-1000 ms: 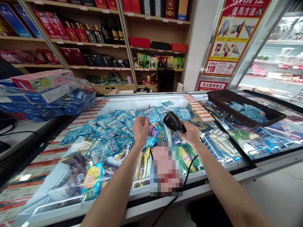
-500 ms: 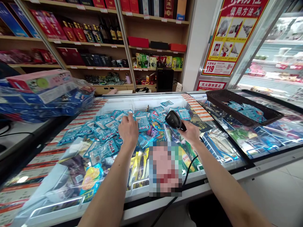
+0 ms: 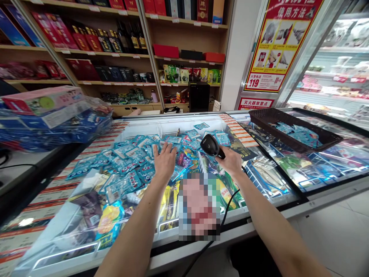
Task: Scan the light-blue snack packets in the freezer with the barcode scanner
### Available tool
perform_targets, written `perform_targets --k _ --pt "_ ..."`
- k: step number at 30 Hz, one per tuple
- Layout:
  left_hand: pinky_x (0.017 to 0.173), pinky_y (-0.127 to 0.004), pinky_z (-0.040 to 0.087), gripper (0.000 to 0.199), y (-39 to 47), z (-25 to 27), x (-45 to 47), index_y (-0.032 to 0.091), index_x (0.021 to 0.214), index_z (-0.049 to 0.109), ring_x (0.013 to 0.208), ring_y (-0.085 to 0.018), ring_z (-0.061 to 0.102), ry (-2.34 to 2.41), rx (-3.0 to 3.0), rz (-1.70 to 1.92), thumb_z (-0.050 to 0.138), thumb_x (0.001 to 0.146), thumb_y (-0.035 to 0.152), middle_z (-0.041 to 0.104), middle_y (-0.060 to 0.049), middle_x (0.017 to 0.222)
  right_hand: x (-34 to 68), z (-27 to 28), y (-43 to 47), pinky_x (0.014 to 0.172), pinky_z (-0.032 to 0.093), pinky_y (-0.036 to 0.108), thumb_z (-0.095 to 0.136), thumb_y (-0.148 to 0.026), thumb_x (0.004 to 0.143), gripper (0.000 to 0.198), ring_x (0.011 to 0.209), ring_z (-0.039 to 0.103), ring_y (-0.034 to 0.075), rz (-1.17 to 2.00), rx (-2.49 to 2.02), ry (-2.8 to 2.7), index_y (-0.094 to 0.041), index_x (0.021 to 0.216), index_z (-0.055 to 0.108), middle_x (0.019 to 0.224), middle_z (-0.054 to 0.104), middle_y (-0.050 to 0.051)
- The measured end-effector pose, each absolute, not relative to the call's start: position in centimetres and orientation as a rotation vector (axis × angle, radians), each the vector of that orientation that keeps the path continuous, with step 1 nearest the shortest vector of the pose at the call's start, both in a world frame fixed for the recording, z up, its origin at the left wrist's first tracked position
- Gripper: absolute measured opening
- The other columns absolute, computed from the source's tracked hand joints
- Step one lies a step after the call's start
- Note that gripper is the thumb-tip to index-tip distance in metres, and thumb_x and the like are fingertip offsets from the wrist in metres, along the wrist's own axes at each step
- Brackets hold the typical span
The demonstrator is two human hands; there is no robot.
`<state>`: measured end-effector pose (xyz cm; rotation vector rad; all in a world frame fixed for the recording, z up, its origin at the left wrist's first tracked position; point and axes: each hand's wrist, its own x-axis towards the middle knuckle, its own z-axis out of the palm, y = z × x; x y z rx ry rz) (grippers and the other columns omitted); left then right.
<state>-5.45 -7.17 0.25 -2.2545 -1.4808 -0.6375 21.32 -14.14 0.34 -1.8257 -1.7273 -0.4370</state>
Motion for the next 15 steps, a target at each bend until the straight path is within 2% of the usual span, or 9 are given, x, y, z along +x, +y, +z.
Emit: perform_targets --k 3,6,10,15 --pt "0.111 -0.050 0.006 0.043 -6.9 0.3 -5.5 0.022 0.120 0.053 0.130 -0.020 0.035 -1.419 -2.305 -0.645 0.027 0.087 0.012 0.052 -0.008 0.130 21.2 0.5 -14.2 0.060 0.036 0.023 0.057 -0.037 0.077 0.038 0.077 0.063 0.017 -0.429 -1.856 -1.750 -0.029 0.114 0.057 0.086 0.068 0.000" --pt "0.112 -0.049 0.005 0.041 -6.7 0.3 -5.2 0.020 0.114 0.057 0.124 -0.020 0.043 -1.341 -2.399 -0.602 0.029 0.086 0.013 0.059 -0.008 0.121 21.0 0.7 -14.2 0.060 0.035 0.023 0.057 -0.038 0.077 0.037 0.075 0.063 0.018 -0.425 -1.866 -1.769 -0.029 0.112 0.058 0.084 0.068 0.000" --pt "0.112 -0.050 0.006 0.035 -6.9 0.5 -4.5 0.020 0.110 0.059 0.117 -0.021 0.050 -1.331 -2.391 -0.620 0.031 0.087 0.020 0.063 -0.007 0.113 20.9 1.0 -14.2 0.060 0.035 0.024 0.058 -0.039 0.076 0.037 0.074 0.063 0.018 -0.408 -1.885 -1.745 -0.030 0.111 0.058 0.084 0.068 0.000" --pt "0.110 -0.045 0.015 0.037 -7.1 1.0 -3.3 0.020 0.110 0.059 0.105 -0.020 0.056 -1.368 -2.396 -0.701 0.030 0.090 0.034 0.064 -0.007 0.109 20.9 1.2 -14.1 0.059 0.035 0.024 0.058 -0.038 0.076 0.036 0.073 0.063 0.018 -0.400 -1.881 -1.733 -0.030 0.111 0.058 0.083 0.068 0.000"
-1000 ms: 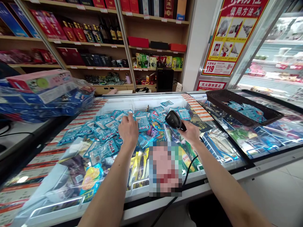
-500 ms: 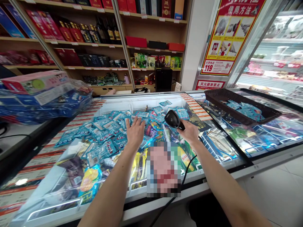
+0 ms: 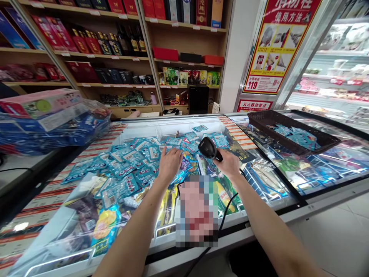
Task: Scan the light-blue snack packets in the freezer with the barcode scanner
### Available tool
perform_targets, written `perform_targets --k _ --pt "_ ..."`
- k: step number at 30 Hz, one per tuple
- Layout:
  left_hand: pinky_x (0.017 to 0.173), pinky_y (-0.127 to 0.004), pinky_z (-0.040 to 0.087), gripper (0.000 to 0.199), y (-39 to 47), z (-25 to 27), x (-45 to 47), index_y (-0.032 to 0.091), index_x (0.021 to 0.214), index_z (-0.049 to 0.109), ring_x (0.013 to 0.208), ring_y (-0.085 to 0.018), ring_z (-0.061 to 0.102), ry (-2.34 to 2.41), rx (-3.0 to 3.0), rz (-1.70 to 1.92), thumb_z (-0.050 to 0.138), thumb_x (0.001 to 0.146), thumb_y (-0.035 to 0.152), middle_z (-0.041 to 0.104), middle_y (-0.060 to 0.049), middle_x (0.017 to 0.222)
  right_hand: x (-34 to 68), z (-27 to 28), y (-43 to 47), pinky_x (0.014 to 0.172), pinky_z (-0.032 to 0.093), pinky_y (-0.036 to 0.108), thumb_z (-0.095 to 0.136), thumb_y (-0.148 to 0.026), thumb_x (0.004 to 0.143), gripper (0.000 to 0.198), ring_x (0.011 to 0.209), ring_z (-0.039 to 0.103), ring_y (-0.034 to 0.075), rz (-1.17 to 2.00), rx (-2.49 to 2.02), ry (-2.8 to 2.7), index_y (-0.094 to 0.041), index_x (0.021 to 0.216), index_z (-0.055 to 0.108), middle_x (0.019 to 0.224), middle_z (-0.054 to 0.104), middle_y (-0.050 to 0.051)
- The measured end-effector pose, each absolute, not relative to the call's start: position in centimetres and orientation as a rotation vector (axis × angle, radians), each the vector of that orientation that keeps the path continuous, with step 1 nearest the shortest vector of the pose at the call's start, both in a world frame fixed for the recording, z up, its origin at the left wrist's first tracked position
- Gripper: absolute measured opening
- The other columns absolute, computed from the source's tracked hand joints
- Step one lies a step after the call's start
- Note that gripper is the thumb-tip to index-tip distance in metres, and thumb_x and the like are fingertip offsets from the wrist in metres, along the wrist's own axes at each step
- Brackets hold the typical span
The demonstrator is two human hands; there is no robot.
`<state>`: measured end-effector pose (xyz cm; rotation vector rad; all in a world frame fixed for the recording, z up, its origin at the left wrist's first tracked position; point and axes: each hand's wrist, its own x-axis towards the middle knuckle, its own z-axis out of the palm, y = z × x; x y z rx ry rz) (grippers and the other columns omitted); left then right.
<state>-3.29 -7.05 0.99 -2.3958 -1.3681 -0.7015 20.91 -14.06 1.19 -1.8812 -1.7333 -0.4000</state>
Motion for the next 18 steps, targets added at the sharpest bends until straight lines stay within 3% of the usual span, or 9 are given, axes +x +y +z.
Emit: perform_targets --k 7,12,18 --pt "0.091 -0.039 0.036 0.049 -5.2 1.7 -0.7 0.018 0.109 0.059 0.100 -0.025 0.056 -1.561 -2.385 -0.732 0.029 0.088 0.049 0.065 -0.012 0.102 20.8 1.7 -14.3 0.057 0.037 0.023 0.059 -0.037 0.075 0.035 0.071 0.063 0.018 -0.390 -1.860 -1.769 -0.028 0.109 0.060 0.082 0.068 0.002" --pt "0.089 -0.041 0.037 0.051 -3.5 1.2 1.2 0.018 0.113 0.056 0.106 -0.028 0.052 -1.626 -2.440 -0.700 0.034 0.085 0.055 0.063 -0.013 0.106 20.6 1.8 -14.3 0.056 0.037 0.023 0.061 -0.035 0.073 0.035 0.070 0.063 0.018 -0.386 -1.859 -1.771 -0.028 0.108 0.061 0.079 0.068 0.001" --pt "0.090 -0.043 0.037 0.060 -2.6 0.7 1.3 0.017 0.124 0.048 0.111 -0.031 0.047 -1.715 -2.453 -0.648 0.055 0.074 0.050 0.056 -0.015 0.114 20.6 1.8 -14.2 0.057 0.038 0.023 0.061 -0.035 0.073 0.036 0.071 0.063 0.018 -0.355 -1.864 -1.758 -0.031 0.109 0.060 0.081 0.068 0.000"
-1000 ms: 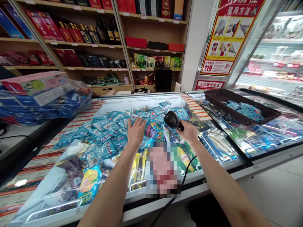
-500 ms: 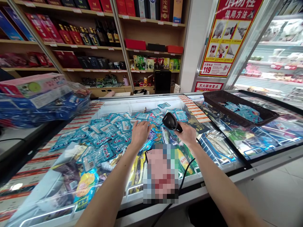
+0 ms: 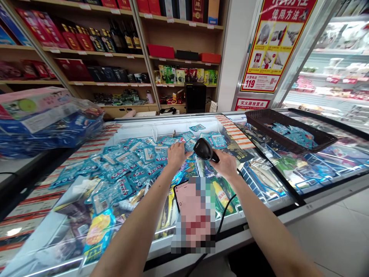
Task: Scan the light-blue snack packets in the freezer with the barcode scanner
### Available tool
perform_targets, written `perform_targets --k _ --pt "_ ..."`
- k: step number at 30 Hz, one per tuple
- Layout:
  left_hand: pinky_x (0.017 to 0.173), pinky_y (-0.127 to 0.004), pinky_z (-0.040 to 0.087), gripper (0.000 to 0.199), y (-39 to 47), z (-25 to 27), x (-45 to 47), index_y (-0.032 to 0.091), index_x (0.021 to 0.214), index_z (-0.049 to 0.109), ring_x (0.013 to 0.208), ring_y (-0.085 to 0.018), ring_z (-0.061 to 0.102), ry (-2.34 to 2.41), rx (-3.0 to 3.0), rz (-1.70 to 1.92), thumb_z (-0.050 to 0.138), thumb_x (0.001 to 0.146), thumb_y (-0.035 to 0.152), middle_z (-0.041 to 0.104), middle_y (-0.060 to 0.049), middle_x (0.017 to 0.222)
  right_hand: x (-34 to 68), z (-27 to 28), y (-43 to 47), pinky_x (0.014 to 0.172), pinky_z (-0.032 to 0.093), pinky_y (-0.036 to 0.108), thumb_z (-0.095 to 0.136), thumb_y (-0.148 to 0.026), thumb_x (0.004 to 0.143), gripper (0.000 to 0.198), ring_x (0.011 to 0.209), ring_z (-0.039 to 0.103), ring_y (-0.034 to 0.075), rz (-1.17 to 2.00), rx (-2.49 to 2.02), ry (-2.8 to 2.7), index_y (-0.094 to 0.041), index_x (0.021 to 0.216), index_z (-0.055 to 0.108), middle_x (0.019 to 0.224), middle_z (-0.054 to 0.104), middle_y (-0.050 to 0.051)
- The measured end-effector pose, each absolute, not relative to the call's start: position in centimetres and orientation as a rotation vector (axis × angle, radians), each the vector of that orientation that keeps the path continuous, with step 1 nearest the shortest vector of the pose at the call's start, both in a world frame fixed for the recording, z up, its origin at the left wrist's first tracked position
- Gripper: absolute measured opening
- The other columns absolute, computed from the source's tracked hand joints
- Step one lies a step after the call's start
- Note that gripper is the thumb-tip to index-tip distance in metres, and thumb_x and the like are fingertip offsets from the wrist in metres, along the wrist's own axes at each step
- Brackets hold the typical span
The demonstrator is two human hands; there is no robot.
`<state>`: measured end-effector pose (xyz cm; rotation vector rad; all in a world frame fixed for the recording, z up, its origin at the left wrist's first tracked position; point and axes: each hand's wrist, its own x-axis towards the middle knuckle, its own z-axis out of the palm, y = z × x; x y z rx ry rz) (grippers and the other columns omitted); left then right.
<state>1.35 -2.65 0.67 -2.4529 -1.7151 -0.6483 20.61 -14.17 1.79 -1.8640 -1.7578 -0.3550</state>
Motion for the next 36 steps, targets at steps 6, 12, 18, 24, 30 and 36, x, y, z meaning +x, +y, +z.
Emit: perform_targets --k 6,12,18,24,30,36 --pt "0.090 -0.035 0.040 0.051 -3.8 1.5 -0.8 0.012 0.121 0.048 0.106 -0.025 0.051 -1.814 -2.497 -0.950 0.052 0.077 0.037 0.055 -0.015 0.111 20.6 1.5 -14.4 0.060 0.039 0.024 0.059 -0.034 0.074 0.039 0.075 0.063 0.018 -0.351 -1.800 -1.794 -0.029 0.112 0.059 0.084 0.069 0.001" --pt "0.075 -0.032 0.044 0.037 -6.2 0.6 -3.3 0.019 0.111 0.051 0.084 -0.018 0.057 -1.930 -2.425 -1.435 0.043 0.082 0.040 0.062 -0.007 0.104 20.5 0.8 -14.7 0.065 0.041 0.024 0.056 -0.035 0.077 0.037 0.079 0.063 0.018 -0.367 -1.665 -1.897 -0.028 0.113 0.058 0.092 0.069 0.001" --pt "0.073 -0.029 0.043 0.036 -6.7 0.0 -3.9 0.020 0.109 0.050 0.096 -0.019 0.056 -1.888 -2.426 -1.613 0.046 0.080 0.041 0.060 -0.007 0.110 20.4 0.6 -14.8 0.068 0.041 0.022 0.057 -0.031 0.075 0.040 0.083 0.063 0.016 -0.326 -1.568 -2.004 -0.026 0.115 0.057 0.097 0.068 0.001" --pt "0.069 -0.030 0.042 0.034 -6.8 0.1 -3.8 0.020 0.108 0.049 0.089 -0.018 0.057 -1.903 -2.400 -1.594 0.046 0.081 0.041 0.061 -0.006 0.107 20.3 0.4 -14.7 0.069 0.041 0.023 0.057 -0.030 0.075 0.040 0.082 0.062 0.017 -0.317 -1.521 -2.018 -0.024 0.115 0.057 0.096 0.068 0.001" --pt "0.067 -0.029 0.042 0.032 -7.6 0.4 -3.6 0.021 0.108 0.048 0.071 -0.014 0.054 -1.861 -2.420 -1.598 0.043 0.082 0.040 0.061 -0.004 0.104 20.1 0.4 -14.9 0.068 0.041 0.023 0.056 -0.028 0.074 0.040 0.080 0.062 0.017 -0.337 -1.472 -2.034 -0.022 0.114 0.057 0.095 0.068 0.002" --pt "0.067 -0.028 0.042 0.032 -7.8 0.5 -3.5 0.022 0.110 0.048 0.064 -0.011 0.050 -1.821 -2.412 -1.623 0.042 0.083 0.037 0.060 -0.004 0.106 20.0 0.3 -14.9 0.069 0.041 0.024 0.054 -0.028 0.076 0.039 0.080 0.062 0.017 -0.356 -1.448 -2.042 -0.022 0.114 0.057 0.095 0.068 0.003"
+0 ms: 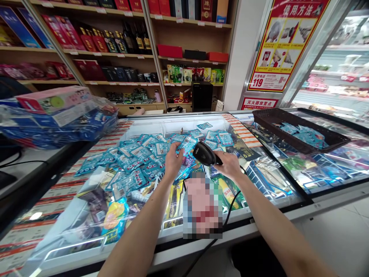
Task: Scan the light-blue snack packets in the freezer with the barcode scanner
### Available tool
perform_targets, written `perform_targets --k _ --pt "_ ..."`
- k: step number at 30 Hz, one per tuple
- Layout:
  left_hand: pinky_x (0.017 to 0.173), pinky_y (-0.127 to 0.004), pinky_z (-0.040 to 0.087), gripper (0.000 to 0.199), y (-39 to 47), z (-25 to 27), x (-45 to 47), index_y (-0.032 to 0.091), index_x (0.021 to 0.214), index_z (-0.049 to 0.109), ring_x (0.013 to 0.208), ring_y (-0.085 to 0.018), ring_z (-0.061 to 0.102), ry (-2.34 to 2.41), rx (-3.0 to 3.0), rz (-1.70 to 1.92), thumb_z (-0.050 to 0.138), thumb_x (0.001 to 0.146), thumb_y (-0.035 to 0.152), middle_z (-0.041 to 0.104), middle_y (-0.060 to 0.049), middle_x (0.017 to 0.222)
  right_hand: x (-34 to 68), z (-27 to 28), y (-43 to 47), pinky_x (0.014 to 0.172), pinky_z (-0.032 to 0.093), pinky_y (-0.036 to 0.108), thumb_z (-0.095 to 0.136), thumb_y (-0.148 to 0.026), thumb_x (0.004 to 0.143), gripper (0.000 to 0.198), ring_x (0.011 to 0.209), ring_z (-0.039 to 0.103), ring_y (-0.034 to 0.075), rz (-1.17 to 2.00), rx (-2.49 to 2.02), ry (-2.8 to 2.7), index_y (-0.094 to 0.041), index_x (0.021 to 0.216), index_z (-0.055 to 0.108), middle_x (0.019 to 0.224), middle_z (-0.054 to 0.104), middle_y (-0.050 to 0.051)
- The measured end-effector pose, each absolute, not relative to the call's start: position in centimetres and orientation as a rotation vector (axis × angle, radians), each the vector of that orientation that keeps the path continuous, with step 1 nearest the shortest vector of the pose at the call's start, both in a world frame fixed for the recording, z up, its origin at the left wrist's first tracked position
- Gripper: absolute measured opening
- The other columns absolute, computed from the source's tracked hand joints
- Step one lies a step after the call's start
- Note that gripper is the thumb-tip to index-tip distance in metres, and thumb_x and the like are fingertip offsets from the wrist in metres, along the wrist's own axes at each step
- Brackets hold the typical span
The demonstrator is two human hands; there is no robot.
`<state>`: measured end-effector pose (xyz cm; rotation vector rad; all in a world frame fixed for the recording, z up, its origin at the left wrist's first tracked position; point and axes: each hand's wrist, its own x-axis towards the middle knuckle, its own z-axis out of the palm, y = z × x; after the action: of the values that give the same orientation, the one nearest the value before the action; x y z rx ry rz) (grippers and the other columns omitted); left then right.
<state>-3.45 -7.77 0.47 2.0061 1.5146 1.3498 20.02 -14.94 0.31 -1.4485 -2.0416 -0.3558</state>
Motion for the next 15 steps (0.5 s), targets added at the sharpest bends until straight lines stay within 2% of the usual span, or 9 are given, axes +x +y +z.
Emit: perform_targets --k 15 --pt "0.066 -0.027 0.041 0.033 -7.93 0.50 -3.41 0.023 0.112 0.046 0.059 -0.010 0.049 1.503 2.013 1.342 0.042 0.083 0.038 0.060 -0.003 0.104 19.99 0.35 -14.96 0.067 0.040 0.024 0.055 -0.028 0.076 0.038 0.076 0.061 0.017 -0.373 -1.426 -2.041 -0.021 0.113 0.058 0.091 0.068 0.002"
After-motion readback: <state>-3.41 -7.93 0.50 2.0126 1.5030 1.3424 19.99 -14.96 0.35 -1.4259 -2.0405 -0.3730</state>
